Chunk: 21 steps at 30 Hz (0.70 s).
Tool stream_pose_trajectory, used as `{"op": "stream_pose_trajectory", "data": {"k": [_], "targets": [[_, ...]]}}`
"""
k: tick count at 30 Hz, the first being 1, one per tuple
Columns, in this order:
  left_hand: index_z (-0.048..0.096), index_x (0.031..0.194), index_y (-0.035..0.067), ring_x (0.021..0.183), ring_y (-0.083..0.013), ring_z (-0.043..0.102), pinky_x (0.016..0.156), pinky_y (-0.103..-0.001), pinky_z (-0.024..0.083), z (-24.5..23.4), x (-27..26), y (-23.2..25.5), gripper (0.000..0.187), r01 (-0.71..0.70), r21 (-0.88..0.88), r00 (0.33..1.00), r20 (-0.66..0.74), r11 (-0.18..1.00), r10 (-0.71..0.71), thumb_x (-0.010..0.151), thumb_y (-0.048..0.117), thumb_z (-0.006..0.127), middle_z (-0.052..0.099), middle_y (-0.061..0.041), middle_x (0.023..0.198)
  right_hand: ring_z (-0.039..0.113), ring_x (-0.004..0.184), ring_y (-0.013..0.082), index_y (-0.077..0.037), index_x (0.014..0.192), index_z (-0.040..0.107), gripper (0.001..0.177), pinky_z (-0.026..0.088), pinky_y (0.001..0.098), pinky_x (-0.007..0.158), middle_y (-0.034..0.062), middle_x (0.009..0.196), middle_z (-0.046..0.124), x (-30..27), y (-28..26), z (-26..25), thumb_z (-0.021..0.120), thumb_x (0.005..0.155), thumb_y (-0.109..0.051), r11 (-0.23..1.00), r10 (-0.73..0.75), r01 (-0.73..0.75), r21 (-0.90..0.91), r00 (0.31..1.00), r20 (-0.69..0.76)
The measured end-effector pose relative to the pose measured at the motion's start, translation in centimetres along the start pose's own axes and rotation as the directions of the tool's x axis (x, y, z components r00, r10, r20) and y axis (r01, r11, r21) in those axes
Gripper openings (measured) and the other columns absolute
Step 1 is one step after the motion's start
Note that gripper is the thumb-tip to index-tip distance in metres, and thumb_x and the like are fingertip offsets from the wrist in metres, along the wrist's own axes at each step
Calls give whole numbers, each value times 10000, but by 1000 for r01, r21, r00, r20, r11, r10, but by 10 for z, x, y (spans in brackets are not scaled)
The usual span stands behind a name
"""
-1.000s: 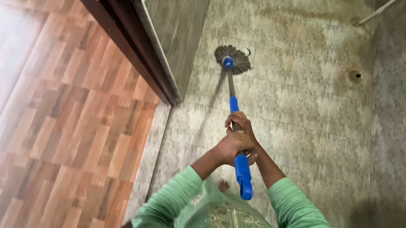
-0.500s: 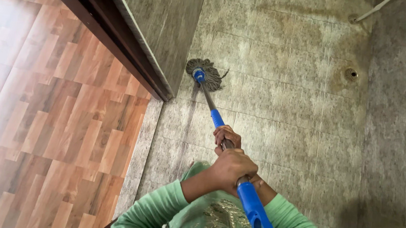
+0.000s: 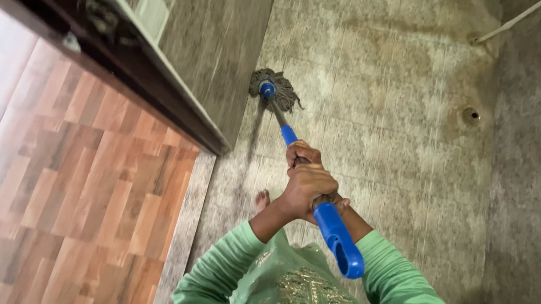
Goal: The person is mopping the floor of a bathroom using a mop, moving it back and forth over the tiled surface.
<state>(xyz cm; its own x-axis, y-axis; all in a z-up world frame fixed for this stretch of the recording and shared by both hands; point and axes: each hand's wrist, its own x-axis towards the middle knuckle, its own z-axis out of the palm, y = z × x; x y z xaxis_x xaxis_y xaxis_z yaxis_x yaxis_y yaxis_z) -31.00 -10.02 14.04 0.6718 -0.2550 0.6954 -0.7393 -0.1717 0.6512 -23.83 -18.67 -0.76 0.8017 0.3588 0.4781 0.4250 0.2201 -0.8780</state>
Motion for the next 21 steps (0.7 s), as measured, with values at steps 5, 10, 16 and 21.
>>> {"op": "stream_pose_trajectory", "data": {"k": [5, 10, 16, 21], "targets": [[502, 644, 101, 592, -275, 562, 607, -385, 405, -36, 21, -58, 333, -23, -6, 1000, 14, 1000, 24, 775, 203, 790, 532, -67, 628, 510, 804, 222, -44, 774, 461, 276, 415, 349, 778, 61, 739, 505, 54, 47, 2, 734, 736, -27, 979, 101, -100, 179, 995, 6], [537, 702, 85, 624, -285, 582, 638, -400, 446, -67, 32, -134, 257, 21, -37, 1000, 1, 999, -21, 794, 157, 766, 564, -75, 668, 562, 844, 238, -31, 783, 513, 269, 460, 353, 772, 68, 779, 535, 119, 100, -10, 758, 677, 0, 985, -12, 38, -169, 989, 149], [521, 725, 67, 659, -303, 580, 680, -413, 465, -98, 43, -254, 243, 102, 21, 993, 56, 995, -103, 767, 119, 755, 545, -82, 676, 575, 828, 231, -39, 780, 541, 232, 474, 343, 766, 63, 813, 548, 200, 192, -28, 727, 650, 6, 943, 88, -4, -332, 967, 237], [479, 726, 72, 729, -323, 575, 723, -424, 475, -103, 47, -330, 270, 118, 57, 992, 45, 991, -120, 760, 108, 745, 522, -100, 723, 564, 808, 205, -54, 771, 575, 186, 481, 333, 776, 57, 854, 541, 244, 276, -56, 551, 942, -122, 829, 556, -520, -206, 809, 190]]}}
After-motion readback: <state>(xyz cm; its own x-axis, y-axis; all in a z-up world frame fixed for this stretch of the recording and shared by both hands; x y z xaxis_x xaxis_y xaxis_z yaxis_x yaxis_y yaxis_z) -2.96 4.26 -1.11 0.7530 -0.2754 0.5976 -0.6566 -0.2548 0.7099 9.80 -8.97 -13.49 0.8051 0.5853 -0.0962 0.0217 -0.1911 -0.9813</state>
